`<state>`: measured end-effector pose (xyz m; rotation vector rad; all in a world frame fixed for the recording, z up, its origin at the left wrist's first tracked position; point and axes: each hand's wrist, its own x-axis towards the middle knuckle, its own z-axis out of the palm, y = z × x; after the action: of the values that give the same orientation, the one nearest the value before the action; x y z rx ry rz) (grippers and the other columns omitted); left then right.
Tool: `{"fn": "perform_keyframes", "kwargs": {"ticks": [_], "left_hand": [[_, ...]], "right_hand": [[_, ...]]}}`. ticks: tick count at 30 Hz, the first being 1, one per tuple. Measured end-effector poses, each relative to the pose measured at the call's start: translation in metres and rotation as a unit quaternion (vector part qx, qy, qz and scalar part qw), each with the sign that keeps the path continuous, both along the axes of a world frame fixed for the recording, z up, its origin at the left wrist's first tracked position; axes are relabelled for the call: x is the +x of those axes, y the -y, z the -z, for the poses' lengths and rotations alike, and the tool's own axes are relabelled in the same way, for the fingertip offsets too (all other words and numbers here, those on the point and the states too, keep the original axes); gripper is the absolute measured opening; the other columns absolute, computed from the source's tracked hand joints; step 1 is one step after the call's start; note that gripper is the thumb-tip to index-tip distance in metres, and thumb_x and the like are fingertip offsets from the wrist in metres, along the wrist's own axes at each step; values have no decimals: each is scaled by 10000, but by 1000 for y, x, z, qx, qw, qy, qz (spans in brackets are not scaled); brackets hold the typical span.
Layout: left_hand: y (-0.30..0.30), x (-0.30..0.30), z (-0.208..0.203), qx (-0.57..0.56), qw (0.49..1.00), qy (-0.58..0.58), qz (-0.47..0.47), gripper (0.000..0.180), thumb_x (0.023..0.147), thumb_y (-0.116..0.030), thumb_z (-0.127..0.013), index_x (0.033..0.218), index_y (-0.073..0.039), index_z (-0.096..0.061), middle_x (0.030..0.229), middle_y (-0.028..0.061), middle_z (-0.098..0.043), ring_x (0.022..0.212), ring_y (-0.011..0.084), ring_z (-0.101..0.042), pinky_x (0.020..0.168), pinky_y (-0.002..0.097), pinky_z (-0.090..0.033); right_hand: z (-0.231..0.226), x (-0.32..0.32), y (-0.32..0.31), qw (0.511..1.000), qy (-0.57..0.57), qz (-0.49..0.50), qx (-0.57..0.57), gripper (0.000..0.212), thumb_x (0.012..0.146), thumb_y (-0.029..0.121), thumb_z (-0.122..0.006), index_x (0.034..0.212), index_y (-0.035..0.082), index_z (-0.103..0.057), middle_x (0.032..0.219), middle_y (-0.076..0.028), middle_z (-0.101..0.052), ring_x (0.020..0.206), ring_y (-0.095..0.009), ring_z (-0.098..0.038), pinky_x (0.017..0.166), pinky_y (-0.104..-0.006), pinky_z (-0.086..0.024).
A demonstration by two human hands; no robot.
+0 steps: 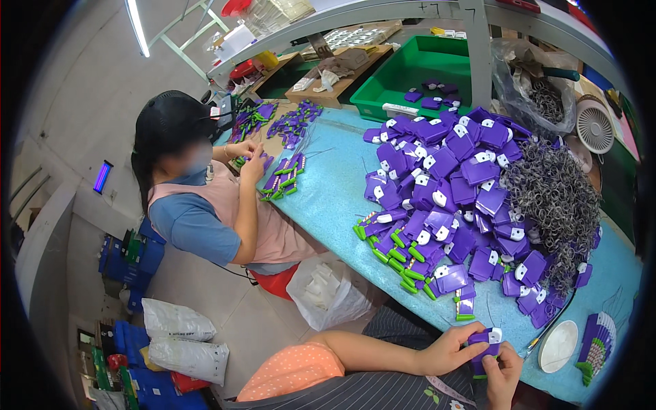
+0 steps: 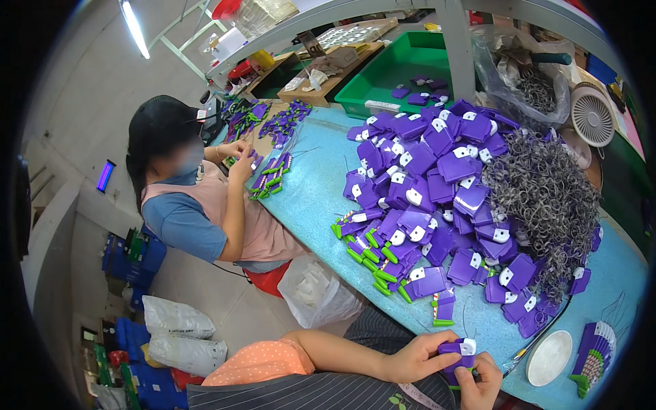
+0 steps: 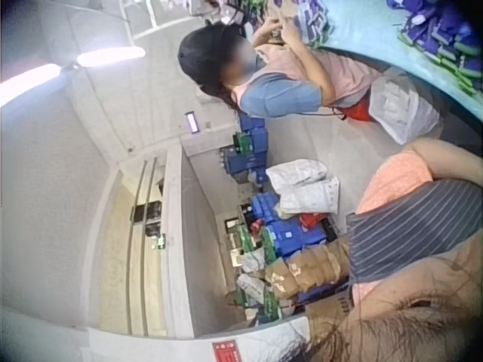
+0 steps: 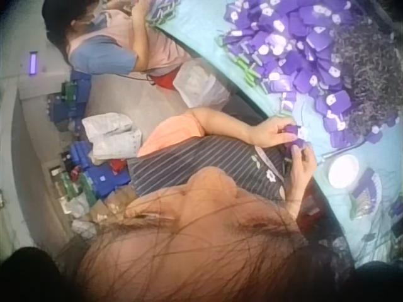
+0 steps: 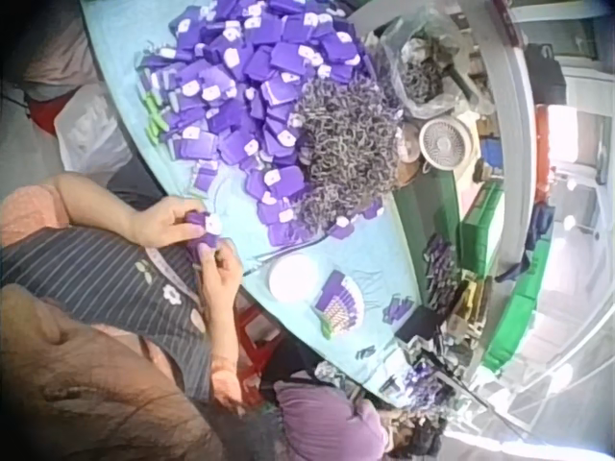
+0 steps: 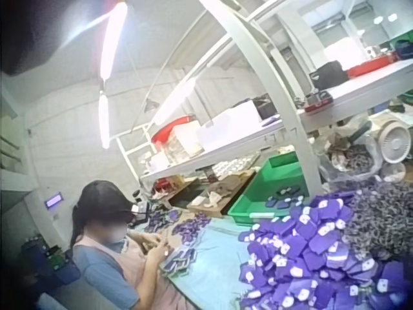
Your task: The person assembles small purple plastic components by inserting a thin wire into each unit and snapping a cover piece into place. They handle the parts one at a time, placing completed units on the table. The workspace contains large piles of purple parts and a bundle of wires.
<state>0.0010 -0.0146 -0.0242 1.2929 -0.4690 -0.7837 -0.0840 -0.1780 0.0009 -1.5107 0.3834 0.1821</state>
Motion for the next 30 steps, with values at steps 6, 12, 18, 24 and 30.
{"fn": "perform_keyframes", "kwargs": {"ticks": [6,12,18,24,30], "left_hand": [[0,-1,-2,29,987,146,54,319,879,-77,-555,1160,-9,-420,1113,147,-469,1054,226,-476,921,339,-378],[7,33,-38,150,870,450,137,391,761,-133,-693,1050,13,-474,1179,210,-481,1157,393,-445,969,440,-368],[69,92,-26,182,742,644,41,498,725,-32,-653,1168,48,-441,1289,237,-435,1106,414,-452,954,455,-378],[111,114,-9,245,641,726,40,464,649,-45,-636,1092,30,-520,1145,175,-558,885,289,-536,748,374,-464],[80,118,-25,136,713,686,-45,321,723,-27,-608,1036,30,-564,944,155,-629,724,278,-581,673,361,-483]], "right_hand": [[12,-5,-10,969,154,-10,-195,201,744,67,-693,903,-3,-592,731,-95,-538,628,-211,-498,559,-316,-389],[-30,-44,46,950,153,271,-25,310,746,-25,-665,1022,16,-529,938,-33,-577,802,-103,-554,706,-246,-457],[-8,-65,163,810,216,458,-297,178,871,35,-587,1035,-27,-553,878,-5,-568,796,-61,-521,706,-190,-410],[35,-35,194,658,89,326,-674,278,683,103,-737,897,16,-584,787,-103,-559,755,-261,-528,674,-364,-413],[22,-32,177,604,84,341,-715,340,689,56,-712,984,-5,-554,954,-172,-556,916,-334,-522,814,-417,-408]]}}
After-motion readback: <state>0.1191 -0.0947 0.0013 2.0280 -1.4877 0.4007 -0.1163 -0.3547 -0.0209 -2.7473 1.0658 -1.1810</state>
